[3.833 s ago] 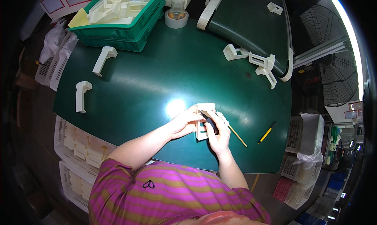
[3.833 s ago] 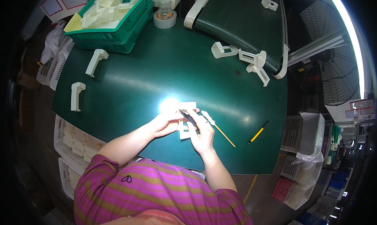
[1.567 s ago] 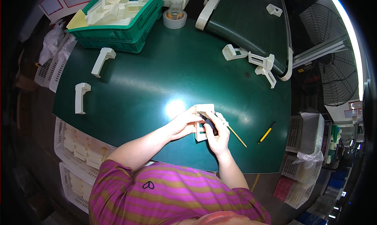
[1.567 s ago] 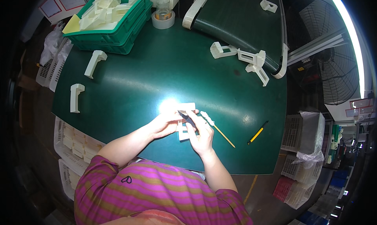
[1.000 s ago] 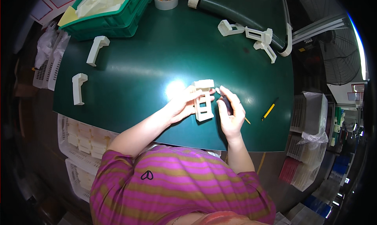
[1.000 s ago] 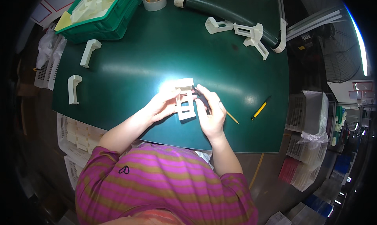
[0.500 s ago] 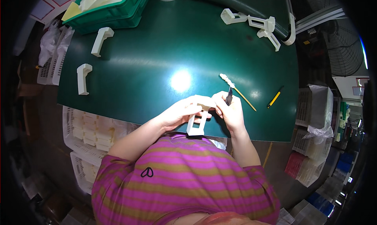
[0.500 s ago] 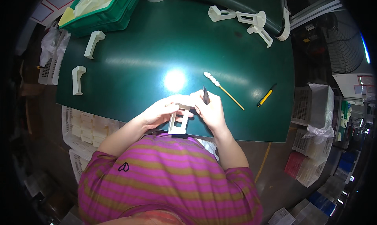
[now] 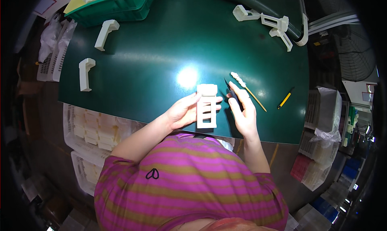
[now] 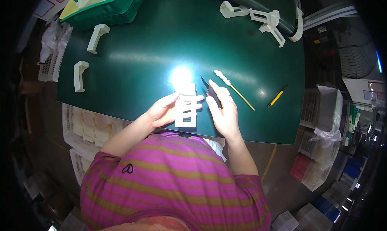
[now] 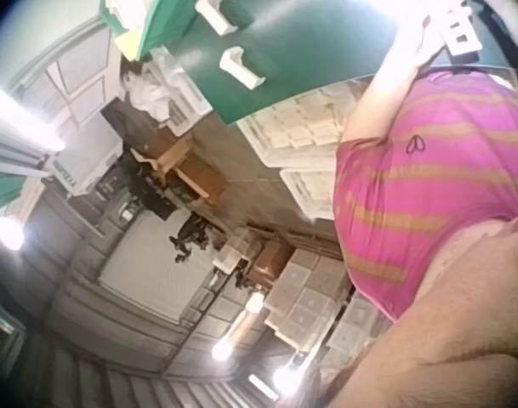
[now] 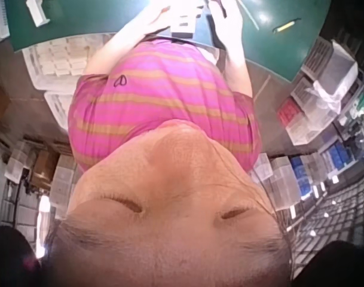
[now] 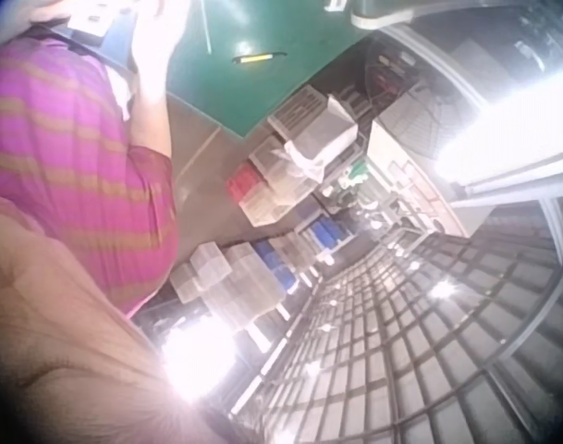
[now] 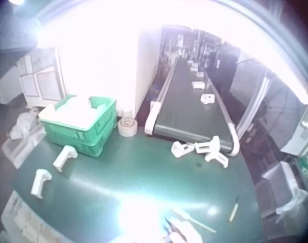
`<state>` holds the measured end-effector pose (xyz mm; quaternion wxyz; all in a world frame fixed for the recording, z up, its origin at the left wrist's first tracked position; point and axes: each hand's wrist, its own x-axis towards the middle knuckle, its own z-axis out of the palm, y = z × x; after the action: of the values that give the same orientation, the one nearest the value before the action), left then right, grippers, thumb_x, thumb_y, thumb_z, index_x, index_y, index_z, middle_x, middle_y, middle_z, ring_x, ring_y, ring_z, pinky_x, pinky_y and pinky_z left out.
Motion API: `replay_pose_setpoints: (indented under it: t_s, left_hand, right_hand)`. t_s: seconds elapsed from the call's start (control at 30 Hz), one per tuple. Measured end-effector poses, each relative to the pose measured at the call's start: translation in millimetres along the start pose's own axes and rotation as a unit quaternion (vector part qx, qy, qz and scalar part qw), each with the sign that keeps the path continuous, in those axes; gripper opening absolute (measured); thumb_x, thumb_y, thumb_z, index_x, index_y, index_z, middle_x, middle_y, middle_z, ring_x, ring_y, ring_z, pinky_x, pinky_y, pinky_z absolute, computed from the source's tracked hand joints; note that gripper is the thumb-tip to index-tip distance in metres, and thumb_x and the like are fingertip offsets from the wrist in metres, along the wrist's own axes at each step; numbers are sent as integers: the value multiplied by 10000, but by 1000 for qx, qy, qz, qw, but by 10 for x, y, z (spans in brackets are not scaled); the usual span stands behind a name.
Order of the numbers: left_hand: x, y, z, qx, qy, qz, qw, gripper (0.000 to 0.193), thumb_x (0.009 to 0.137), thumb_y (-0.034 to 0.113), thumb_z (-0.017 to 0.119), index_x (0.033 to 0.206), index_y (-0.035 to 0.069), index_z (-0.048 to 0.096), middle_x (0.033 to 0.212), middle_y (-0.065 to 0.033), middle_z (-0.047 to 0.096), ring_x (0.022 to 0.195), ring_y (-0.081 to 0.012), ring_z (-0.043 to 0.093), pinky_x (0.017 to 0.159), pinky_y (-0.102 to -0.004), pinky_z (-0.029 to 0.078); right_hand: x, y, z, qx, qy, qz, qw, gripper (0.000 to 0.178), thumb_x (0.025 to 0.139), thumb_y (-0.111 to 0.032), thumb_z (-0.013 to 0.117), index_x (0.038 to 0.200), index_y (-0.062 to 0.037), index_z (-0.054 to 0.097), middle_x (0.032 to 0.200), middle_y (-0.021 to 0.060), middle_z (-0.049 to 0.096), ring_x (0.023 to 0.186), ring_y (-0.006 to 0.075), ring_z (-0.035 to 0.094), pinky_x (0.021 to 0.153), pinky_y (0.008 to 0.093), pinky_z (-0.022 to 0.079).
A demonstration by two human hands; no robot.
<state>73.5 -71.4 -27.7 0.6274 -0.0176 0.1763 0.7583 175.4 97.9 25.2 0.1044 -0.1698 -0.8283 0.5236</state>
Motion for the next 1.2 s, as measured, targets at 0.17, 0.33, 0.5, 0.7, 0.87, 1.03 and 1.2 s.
replay_pose_setpoints:
  t_s: [0.17, 0.33, 0.5, 0.7, 0.87, 1.03, 1.2]
  left_hand:
    - [1, 7, -6, -29, -1, -1, 1000, 515, 950, 331, 431, 1357, 45, 302, 1355, -183, 410, 1200, -313, 463, 999, -446, 388]
    - [-45, 2, 40, -26, 19, -13, 999, 516, 963, 374, 369, 1360, 51, 302, 1352, -150, 425, 1177, -266, 480, 979, -421, 410]
    - [-198, -129, 133, -15, 53, -47, 997, 503, 969, 369, 343, 1357, 52, 298, 1337, -163, 425, 1140, -251, 504, 949, -459, 444]
    - [-247, -145, 125, 43, 84, -59, 994, 508, 964, 343, 380, 1347, 17, 303, 1312, -156, 451, 1151, -253, 502, 947, -447, 451]
    - [-224, -115, 140, 73, 86, -74, 991, 498, 969, 333, 372, 1353, 25, 299, 1305, -151, 459, 1150, -248, 504, 945, -443, 455]
    - [-224, -108, 157, 52, 96, -80, 991, 417, 977, 300, 375, 1310, 48, 360, 1243, -110, 518, 1074, -193, 555, 868, -381, 513]
    - [-223, -121, 122, 44, 90, -80, 992, 409, 980, 279, 368, 1316, 48, 343, 1255, -115, 511, 1079, -197, 557, 862, -374, 519]
  right_hand:
    - [-2, 45, -3, -10, -10, -22, 1000, 315, 862, -27, 533, 1175, -19, 567, 907, 96, 581, 868, 172, 586, 770, 277, 458]
    - [-24, -22, -17, 39, -25, 5, 999, 295, 881, 4, 476, 1160, -11, 569, 934, 53, 571, 815, 92, 553, 686, 211, 429]
    - [-76, -22, -116, -50, -37, -115, 991, 220, 801, 14, 569, 1014, -14, 620, 874, 118, 620, 737, 213, 616, 658, 286, 473]
    - [-181, -67, -151, -150, -18, -132, 980, 199, 737, -53, 667, 935, -59, 658, 743, 83, 624, 635, 225, 605, 570, 305, 471]
    - [-142, -32, -179, -178, -3, -159, 971, 185, 730, -62, 675, 914, -66, 662, 737, 79, 626, 627, 217, 604, 557, 307, 469]
    - [-110, -31, -207, -191, -9, -152, 970, 179, 727, -66, 682, 905, -69, 665, 725, 68, 623, 611, 208, 600, 546, 300, 462]
    - [-91, -42, -225, -184, -20, -136, 973, 168, 729, -68, 686, 897, -71, 667, 721, 62, 621, 595, 198, 593, 534, 294, 455]
